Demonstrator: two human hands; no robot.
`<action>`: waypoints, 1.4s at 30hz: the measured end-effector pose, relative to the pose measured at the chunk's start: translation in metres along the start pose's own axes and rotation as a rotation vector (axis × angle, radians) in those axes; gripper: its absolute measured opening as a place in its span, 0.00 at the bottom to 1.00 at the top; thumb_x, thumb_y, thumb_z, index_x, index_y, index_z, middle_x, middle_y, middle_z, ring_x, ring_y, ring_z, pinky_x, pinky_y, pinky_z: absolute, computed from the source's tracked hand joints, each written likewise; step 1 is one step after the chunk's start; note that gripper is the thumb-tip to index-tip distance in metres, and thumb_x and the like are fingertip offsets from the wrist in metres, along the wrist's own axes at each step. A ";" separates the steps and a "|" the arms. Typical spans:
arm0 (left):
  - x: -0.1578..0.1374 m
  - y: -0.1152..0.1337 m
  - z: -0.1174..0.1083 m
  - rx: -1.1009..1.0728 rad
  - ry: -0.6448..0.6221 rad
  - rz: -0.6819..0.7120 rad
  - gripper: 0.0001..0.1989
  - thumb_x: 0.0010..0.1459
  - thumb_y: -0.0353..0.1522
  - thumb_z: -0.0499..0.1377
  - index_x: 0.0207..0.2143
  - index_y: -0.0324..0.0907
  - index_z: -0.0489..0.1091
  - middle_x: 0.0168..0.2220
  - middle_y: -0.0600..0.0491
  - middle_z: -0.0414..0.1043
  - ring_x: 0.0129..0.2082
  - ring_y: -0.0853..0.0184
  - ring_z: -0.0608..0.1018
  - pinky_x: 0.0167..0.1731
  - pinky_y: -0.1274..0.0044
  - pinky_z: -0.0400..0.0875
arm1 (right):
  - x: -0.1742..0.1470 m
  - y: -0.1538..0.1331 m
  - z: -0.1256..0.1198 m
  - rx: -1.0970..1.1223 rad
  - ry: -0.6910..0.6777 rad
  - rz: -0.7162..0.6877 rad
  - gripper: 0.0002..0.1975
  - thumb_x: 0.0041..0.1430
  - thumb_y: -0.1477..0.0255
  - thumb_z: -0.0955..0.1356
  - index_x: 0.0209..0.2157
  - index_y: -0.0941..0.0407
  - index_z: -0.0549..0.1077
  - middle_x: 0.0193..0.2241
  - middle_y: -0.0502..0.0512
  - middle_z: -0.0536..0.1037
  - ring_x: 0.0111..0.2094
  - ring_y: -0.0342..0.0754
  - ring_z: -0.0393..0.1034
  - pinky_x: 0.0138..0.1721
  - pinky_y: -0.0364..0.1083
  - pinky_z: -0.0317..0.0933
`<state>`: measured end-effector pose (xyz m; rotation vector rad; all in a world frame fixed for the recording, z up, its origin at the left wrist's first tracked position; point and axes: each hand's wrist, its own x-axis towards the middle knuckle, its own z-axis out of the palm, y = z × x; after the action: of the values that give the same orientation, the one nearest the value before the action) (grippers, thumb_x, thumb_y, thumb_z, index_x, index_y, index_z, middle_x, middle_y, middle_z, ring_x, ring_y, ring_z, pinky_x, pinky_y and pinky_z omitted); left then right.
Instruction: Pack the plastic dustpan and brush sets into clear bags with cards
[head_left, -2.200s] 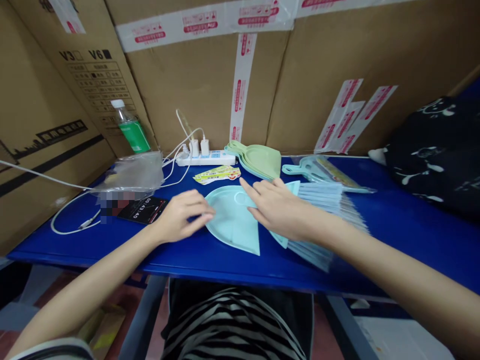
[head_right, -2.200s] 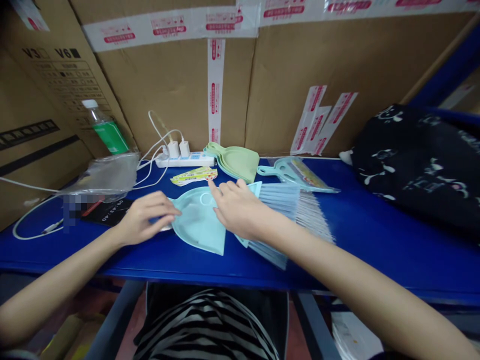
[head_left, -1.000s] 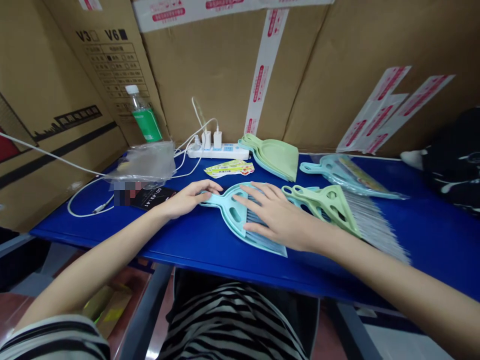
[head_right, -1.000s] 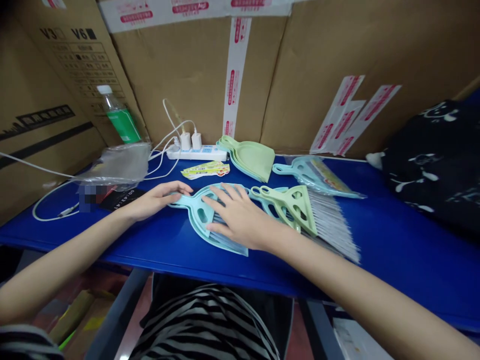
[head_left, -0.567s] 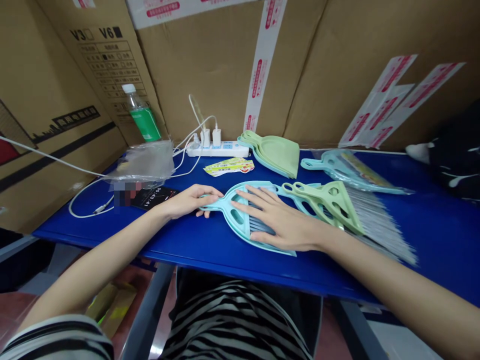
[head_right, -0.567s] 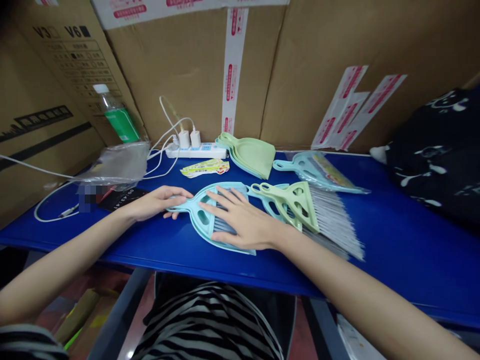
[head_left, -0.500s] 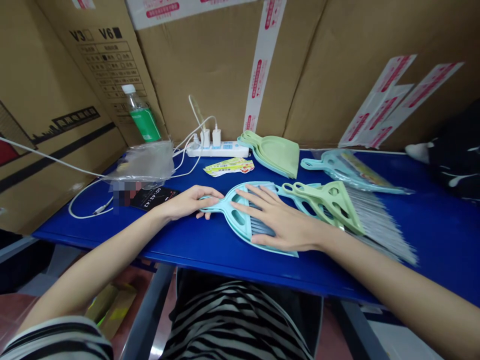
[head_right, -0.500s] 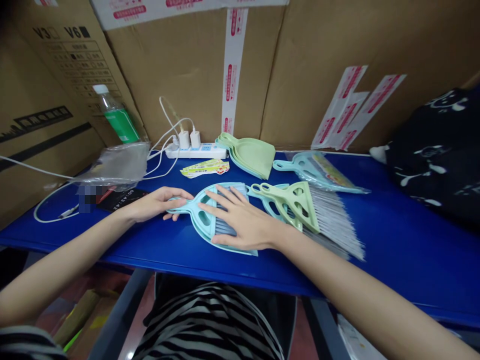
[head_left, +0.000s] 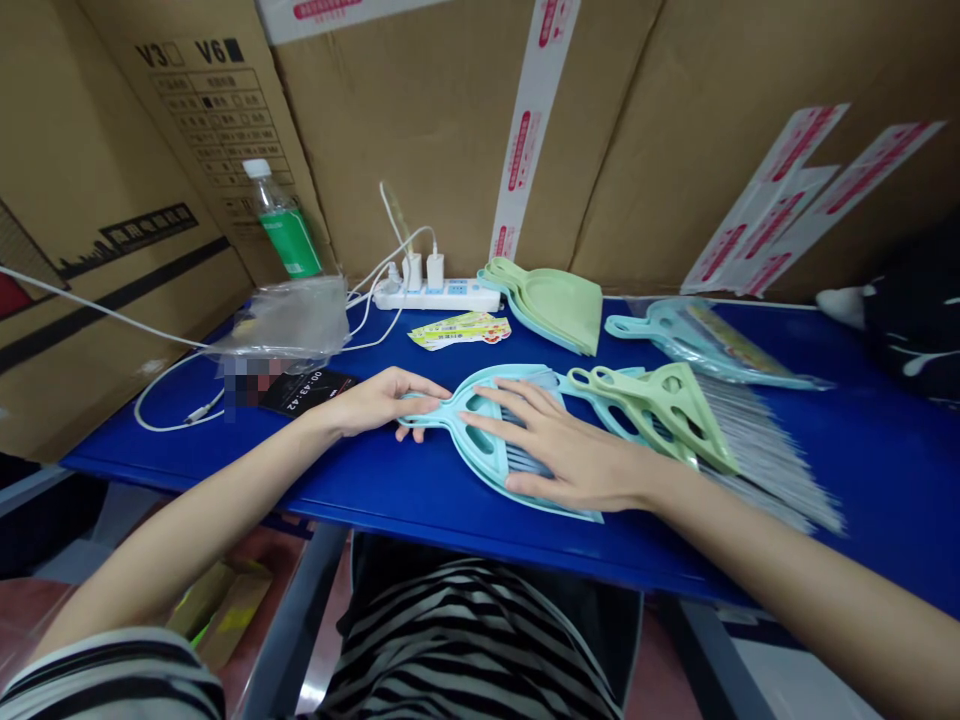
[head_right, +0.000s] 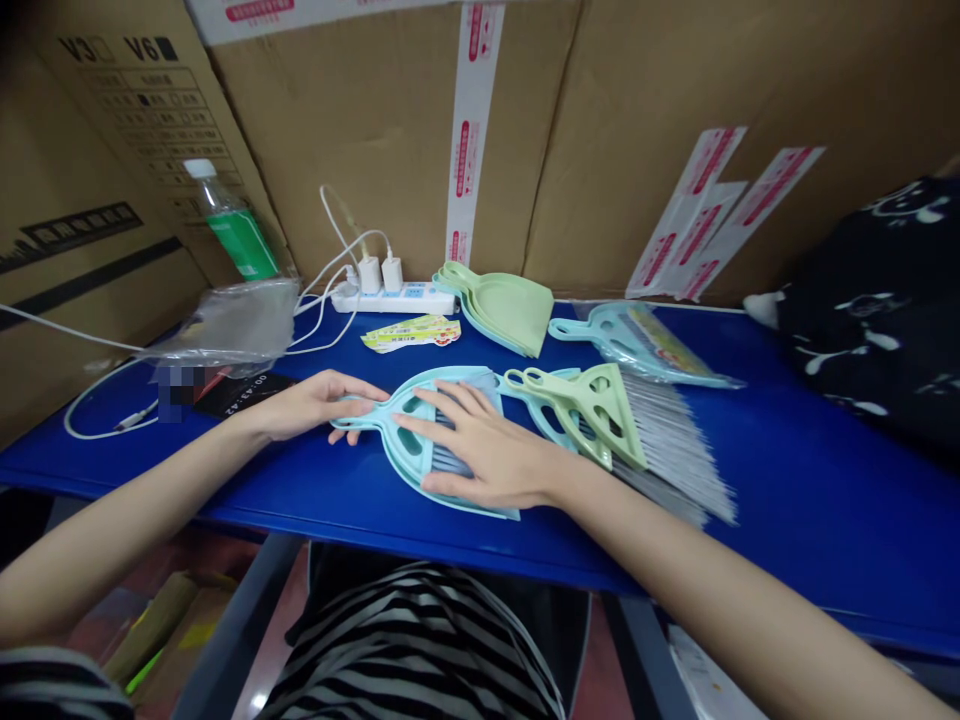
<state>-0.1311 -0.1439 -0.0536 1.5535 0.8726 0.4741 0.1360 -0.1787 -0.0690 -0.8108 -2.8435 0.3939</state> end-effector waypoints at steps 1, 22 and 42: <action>0.000 0.000 0.000 0.002 0.002 0.001 0.24 0.53 0.42 0.68 0.46 0.34 0.75 0.20 0.56 0.73 0.16 0.76 0.70 0.16 0.83 0.61 | 0.000 0.000 0.000 -0.002 -0.005 0.002 0.35 0.68 0.50 0.56 0.70 0.51 0.52 0.69 0.68 0.52 0.69 0.67 0.42 0.62 0.72 0.44; -0.008 0.004 -0.013 0.371 0.046 0.074 0.23 0.59 0.44 0.60 0.49 0.37 0.74 0.35 0.49 0.78 0.28 0.70 0.75 0.27 0.80 0.68 | -0.004 0.014 -0.009 -0.376 0.230 0.134 0.25 0.69 0.65 0.57 0.63 0.53 0.66 0.58 0.65 0.72 0.62 0.63 0.59 0.57 0.66 0.58; -0.015 0.006 -0.018 0.623 0.007 0.172 0.18 0.64 0.40 0.54 0.49 0.42 0.75 0.47 0.48 0.79 0.46 0.62 0.77 0.50 0.73 0.68 | -0.002 0.029 -0.039 -0.562 0.086 0.635 0.18 0.61 0.77 0.64 0.50 0.58 0.77 0.43 0.65 0.80 0.46 0.60 0.73 0.42 0.53 0.60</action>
<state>-0.1527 -0.1432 -0.0414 2.2100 0.9479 0.3427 0.1611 -0.1481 -0.0400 -1.7829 -2.5631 -0.3972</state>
